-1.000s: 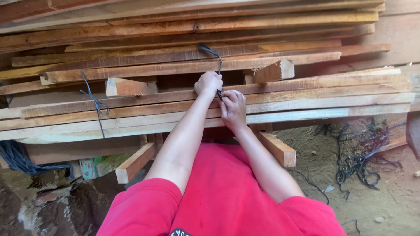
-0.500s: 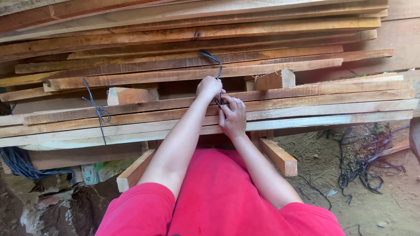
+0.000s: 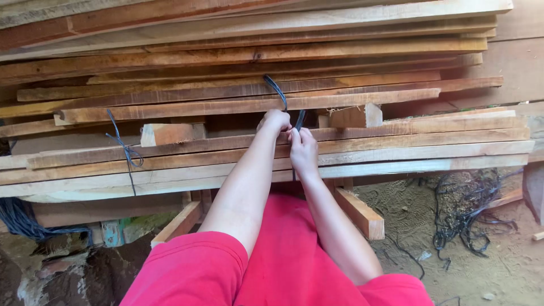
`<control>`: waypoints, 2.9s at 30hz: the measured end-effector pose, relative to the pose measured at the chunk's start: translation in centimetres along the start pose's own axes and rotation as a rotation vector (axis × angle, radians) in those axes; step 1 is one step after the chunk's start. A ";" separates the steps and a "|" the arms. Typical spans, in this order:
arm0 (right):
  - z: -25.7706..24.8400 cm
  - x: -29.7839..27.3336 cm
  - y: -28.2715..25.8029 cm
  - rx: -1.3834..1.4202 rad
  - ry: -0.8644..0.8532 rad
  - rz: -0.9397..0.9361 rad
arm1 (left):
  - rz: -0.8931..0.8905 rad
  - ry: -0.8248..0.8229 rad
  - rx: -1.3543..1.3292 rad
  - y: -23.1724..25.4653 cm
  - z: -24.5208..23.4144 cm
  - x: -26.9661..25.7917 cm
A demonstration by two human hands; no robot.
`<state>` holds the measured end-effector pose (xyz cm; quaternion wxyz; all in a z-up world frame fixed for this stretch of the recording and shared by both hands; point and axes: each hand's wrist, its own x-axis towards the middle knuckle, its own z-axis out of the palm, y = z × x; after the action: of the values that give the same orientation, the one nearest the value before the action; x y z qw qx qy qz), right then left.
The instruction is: Tying together a bundle of thin wooden planks using plastic strips.
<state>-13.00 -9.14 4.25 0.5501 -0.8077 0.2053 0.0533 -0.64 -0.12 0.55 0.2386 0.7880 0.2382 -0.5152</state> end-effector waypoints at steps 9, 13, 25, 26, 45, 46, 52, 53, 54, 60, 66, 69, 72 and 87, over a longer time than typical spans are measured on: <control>-1.1 -1.8 1.3 -0.371 -0.071 -0.600 | -0.056 0.007 -0.054 0.2 -1.2 -2.3; -0.4 -2.0 1.6 -0.400 -0.003 -0.655 | -0.039 0.049 -0.108 -1.1 0.1 -1.3; -0.5 -1.9 1.8 -0.455 0.026 -0.691 | 0.477 0.083 0.089 -5.9 0.6 -3.6; -0.6 -2.0 1.7 -0.452 0.023 -0.695 | 0.567 0.189 0.059 -6.2 1.1 -3.8; -0.7 -2.2 0.6 -0.405 0.002 -0.640 | 0.199 0.117 -0.004 -1.3 -0.2 -3.3; -0.3 -1.9 1.1 -0.404 0.003 -0.644 | 0.201 0.120 -0.005 -1.3 -0.4 -3.2; 1.4 1.0 0.4 0.109 0.053 0.006 | 0.134 0.049 -0.026 -1.1 -0.7 -2.9; 2.0 1.8 0.9 0.157 0.076 0.132 | 0.139 0.051 0.003 -1.6 -0.3 -1.9; 2.5 3.2 1.3 0.205 0.104 0.251 | 0.153 0.057 0.032 -1.4 -0.2 -0.8; 2.5 6.9 0.7 0.057 0.073 0.341 | 0.176 -0.030 0.018 -0.4 -3.6 -5.4; 2.4 8.4 1.8 -0.097 0.083 0.356 | 0.216 -0.096 0.089 -0.5 -4.5 -6.9; 2.2 7.6 0.7 -0.100 0.081 0.272 | 0.134 -0.075 -0.012 -0.6 -4.3 -6.5; -0.8 4.2 -4.0 -0.124 -0.030 0.020 | 0.071 -0.028 -0.034 -0.5 -3.8 -5.9; -2.5 -2.4 -1.9 -0.582 0.046 -0.706 | 0.107 0.067 -0.111 -1.2 -1.8 -4.0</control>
<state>-14.81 -10.13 7.66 0.2799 -0.9502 -0.0939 -0.0998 -1.53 1.40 4.74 0.3011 0.8019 0.2321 -0.4609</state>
